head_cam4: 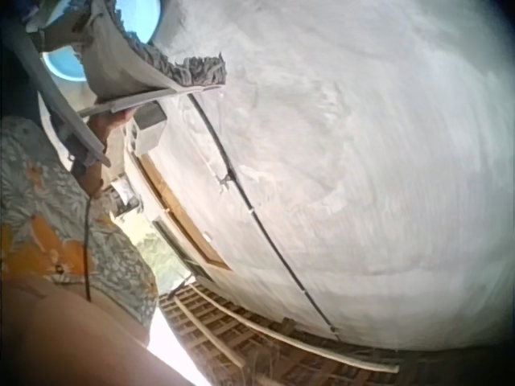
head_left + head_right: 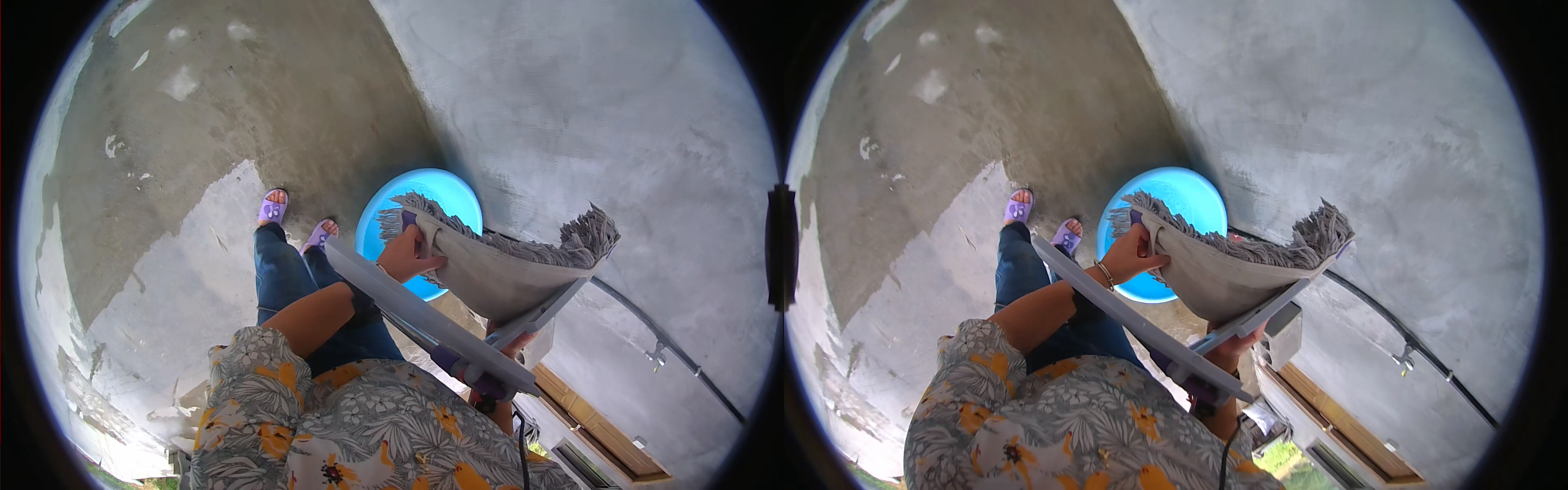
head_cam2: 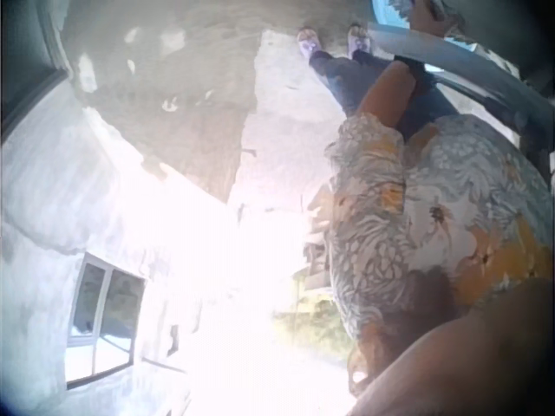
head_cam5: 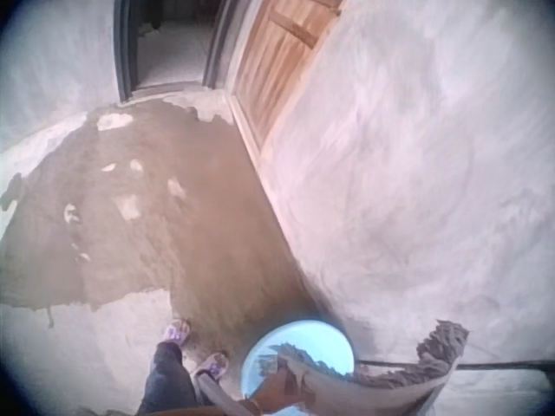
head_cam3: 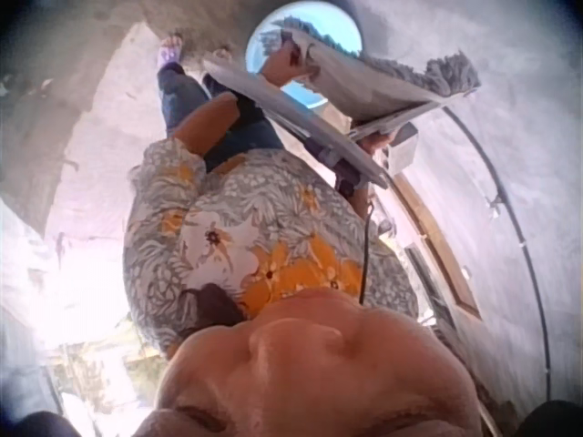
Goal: The person attaches a gray microfiber mop cloth to a purple and gray mop frame by aligning the cloth and pressing the frame onto it.
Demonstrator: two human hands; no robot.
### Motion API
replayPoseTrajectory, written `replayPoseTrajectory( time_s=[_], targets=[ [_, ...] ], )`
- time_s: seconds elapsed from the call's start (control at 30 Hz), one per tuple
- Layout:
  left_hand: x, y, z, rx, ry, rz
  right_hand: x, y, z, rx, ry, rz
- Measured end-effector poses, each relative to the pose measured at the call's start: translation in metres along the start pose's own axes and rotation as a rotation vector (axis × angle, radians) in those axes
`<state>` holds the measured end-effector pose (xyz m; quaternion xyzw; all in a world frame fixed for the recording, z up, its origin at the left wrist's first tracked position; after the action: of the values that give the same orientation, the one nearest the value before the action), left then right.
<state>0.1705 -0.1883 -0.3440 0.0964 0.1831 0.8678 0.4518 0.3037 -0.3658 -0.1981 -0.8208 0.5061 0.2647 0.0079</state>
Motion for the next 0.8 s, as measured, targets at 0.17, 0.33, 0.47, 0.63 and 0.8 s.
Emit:
replayPoseTrajectory(
  time_s=[0.17,0.33,0.47,0.63,0.8],
  targets=[
    [0.004,-0.017,-0.015,0.185,0.102,0.140,-0.012,-0.006,-0.003,0.047,-0.036,0.112],
    [0.022,-0.013,-0.074,0.240,1.289,0.076,-0.041,-0.018,-0.006,-0.056,-0.247,0.078],
    [0.079,-0.007,-0.018,0.134,1.142,-0.215,-0.038,-0.018,0.000,-0.073,-0.306,0.053],
    [0.138,0.034,0.085,0.337,0.962,-0.313,-0.029,-0.021,0.016,-0.180,-0.328,0.106],
    [0.163,0.039,0.116,0.082,0.665,0.111,-0.034,-0.026,0.036,-0.396,-0.292,-0.280]
  ],
)
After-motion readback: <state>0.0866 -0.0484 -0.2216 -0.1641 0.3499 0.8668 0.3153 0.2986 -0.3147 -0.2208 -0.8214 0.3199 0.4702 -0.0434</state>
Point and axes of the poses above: each hand's wrist, its own y-axis away from the middle knuckle, its own x-axis out of the back of the hand, z = x × y, the point moved 5 cm from there along -y, towards the middle knuckle, and after that the axes turned 7 degrees about -y, right-handed, at the moved point
